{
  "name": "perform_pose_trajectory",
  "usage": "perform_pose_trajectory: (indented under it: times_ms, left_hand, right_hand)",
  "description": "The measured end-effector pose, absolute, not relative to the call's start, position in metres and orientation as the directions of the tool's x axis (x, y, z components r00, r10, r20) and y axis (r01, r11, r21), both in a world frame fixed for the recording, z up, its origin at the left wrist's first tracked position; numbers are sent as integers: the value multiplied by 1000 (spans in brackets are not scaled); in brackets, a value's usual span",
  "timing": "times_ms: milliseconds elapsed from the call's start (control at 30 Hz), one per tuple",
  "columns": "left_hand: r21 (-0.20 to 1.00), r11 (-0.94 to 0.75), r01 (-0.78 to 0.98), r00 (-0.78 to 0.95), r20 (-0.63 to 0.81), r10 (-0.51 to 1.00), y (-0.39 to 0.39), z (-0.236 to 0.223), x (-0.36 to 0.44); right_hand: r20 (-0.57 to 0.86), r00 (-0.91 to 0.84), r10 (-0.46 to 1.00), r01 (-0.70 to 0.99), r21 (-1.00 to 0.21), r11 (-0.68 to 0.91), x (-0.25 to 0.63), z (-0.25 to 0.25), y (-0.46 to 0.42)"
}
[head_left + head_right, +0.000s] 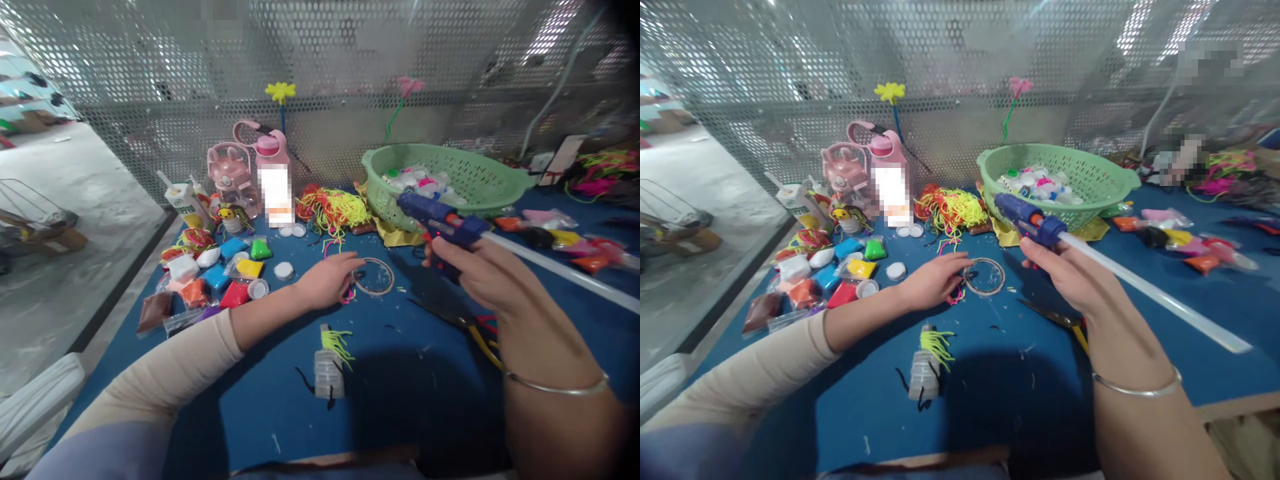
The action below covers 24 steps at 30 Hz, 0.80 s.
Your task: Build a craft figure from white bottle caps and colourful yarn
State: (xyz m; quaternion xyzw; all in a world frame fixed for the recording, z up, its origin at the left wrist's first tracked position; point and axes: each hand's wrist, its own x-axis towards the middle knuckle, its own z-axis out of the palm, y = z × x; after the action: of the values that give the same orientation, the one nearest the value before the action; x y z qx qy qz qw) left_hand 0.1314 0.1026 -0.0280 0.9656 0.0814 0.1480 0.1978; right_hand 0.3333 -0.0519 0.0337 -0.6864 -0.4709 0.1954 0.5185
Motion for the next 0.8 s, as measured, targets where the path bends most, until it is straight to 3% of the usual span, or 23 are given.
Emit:
perform_pose_trajectory:
  times_ms: [133,233,467,600,800]
  left_hand:
    - [536,-817,211,812,370,452,74,-9,67]
    - [620,-747,240,778,338,530,36,-7,15]
    - [642,-766,22,883,348,316,1,-29,-11]
    - [687,-727,20,893,315,322,13,-35,-6]
    - [758,-652,6,914,261,312,22,-39,-5]
  right_hand:
    - [158,359,920,541,-838,-67,328,54,-50]
    - [154,190,970,645,-764,-5,317,61,-46]
    - [-4,62,998,480,-877,-33,311,21,-59]
    - [-96,31,995,491,-866,-99,321,6,-66]
    - [-75,-99,992,485,-875,-17,313,-2,-61]
